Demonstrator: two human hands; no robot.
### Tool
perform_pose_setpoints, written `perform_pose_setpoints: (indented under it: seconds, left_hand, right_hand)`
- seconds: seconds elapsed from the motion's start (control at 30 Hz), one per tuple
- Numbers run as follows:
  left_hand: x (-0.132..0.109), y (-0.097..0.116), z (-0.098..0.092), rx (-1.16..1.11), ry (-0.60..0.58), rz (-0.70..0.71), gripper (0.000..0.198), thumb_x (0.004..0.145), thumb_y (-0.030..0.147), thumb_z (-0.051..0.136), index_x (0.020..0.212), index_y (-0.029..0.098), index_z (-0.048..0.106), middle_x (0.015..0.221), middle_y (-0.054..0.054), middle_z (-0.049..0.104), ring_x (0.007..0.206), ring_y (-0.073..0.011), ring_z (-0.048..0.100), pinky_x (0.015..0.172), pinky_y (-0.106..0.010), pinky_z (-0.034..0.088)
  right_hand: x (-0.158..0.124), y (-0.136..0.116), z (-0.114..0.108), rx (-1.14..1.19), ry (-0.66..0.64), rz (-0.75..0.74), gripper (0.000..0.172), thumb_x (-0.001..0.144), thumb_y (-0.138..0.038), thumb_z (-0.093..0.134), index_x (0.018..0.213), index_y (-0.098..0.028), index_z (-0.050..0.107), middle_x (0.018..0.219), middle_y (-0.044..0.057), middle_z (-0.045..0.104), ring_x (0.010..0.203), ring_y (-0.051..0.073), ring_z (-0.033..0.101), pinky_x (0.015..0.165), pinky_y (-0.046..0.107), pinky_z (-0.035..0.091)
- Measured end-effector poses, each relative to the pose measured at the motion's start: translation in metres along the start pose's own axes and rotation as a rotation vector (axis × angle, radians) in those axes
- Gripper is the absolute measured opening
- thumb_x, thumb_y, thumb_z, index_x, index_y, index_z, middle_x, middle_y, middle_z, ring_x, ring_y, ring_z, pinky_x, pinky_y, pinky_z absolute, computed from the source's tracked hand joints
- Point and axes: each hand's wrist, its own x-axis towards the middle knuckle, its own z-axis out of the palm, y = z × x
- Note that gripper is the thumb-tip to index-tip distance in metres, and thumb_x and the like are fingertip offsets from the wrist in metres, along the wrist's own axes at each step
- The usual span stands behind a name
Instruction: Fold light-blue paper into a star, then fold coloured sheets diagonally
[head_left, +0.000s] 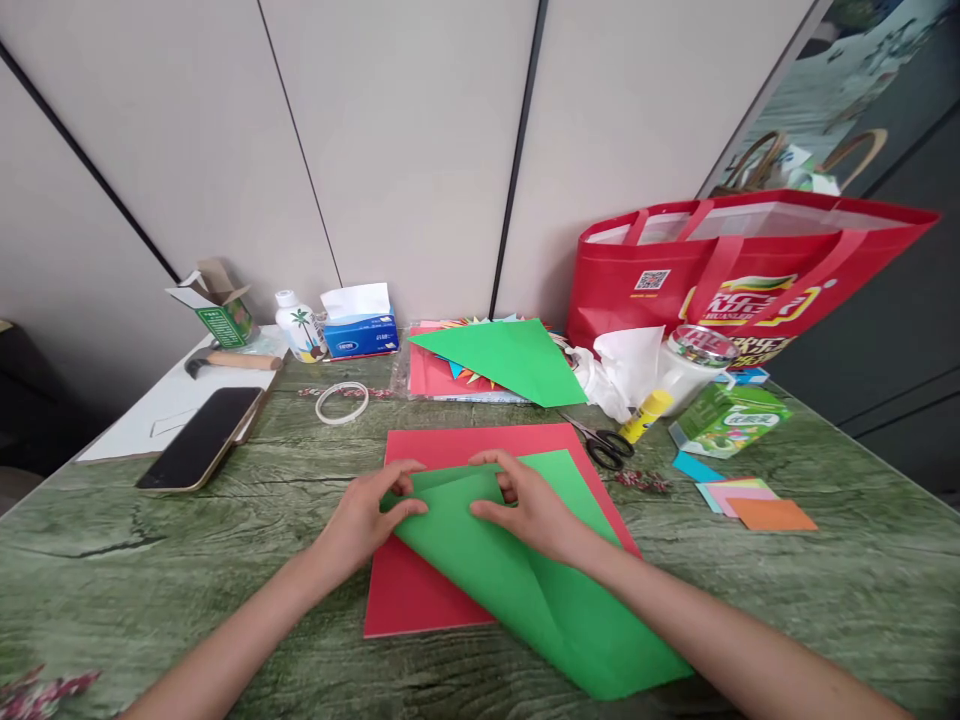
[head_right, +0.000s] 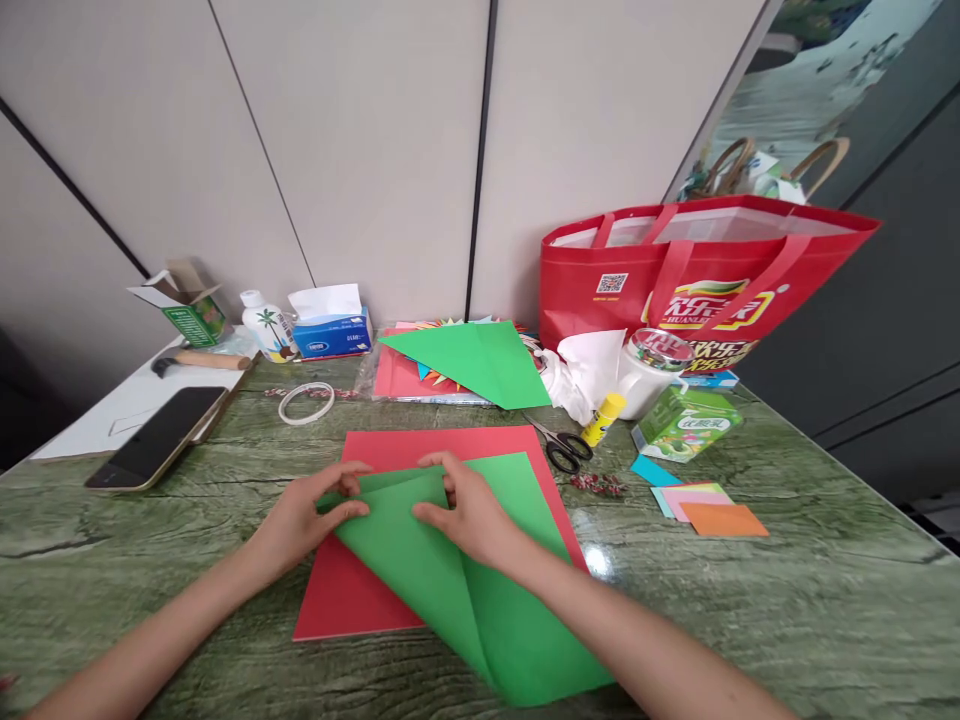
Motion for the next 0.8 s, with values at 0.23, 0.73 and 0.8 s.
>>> perform_pose_setpoints:
  seconds: [0.23, 0.73, 0.8]
  left_hand:
    - [-0.02, 0.01, 0.003, 0.58, 0.035, 0.684, 0.029, 0.083, 0.011, 0.048, 0.112, 0.012, 0.054, 0.11, -0.012, 0.061, 0.108, -0.026, 0.05, 0.097, -0.047, 0.031]
    - [0.012, 0.004, 0.016, 0.652, -0.156, 0.672, 0.045, 0.079, 0.001, 0.038, 0.122, 0.01, 0.047, 0.119, -0.017, 0.056, 0.118, -0.0315, 0.044, 0.094, -0.053, 0.038]
    - [0.009, 0.002, 0.012, 0.639, -0.196, 0.65, 0.052, 0.075, -0.002, 0.038, 0.125, 0.011, 0.044, 0.123, -0.018, 0.053, 0.121, -0.0323, 0.041, 0.094, -0.053, 0.038]
  right_hand:
    - [0.006, 0.02, -0.01, -0.165, 0.047, -0.163, 0.01, 0.081, -0.022, 0.051, 0.077, -0.019, 0.059, 0.077, 0.001, 0.065, 0.068, 0.014, 0.057, 0.065, 0.024, 0.04]
    - [0.017, 0.053, -0.024, -0.024, 0.196, 0.042, 0.027, 0.079, -0.037, 0.051, 0.096, -0.017, 0.057, 0.053, -0.006, 0.032, 0.047, 0.012, 0.035, 0.045, 0.022, 0.028]
    - [0.018, 0.054, -0.023, 0.013, 0.178, 0.051, 0.024, 0.077, -0.037, 0.054, 0.091, -0.017, 0.058, 0.054, -0.006, 0.033, 0.048, 0.011, 0.036, 0.045, 0.021, 0.029]
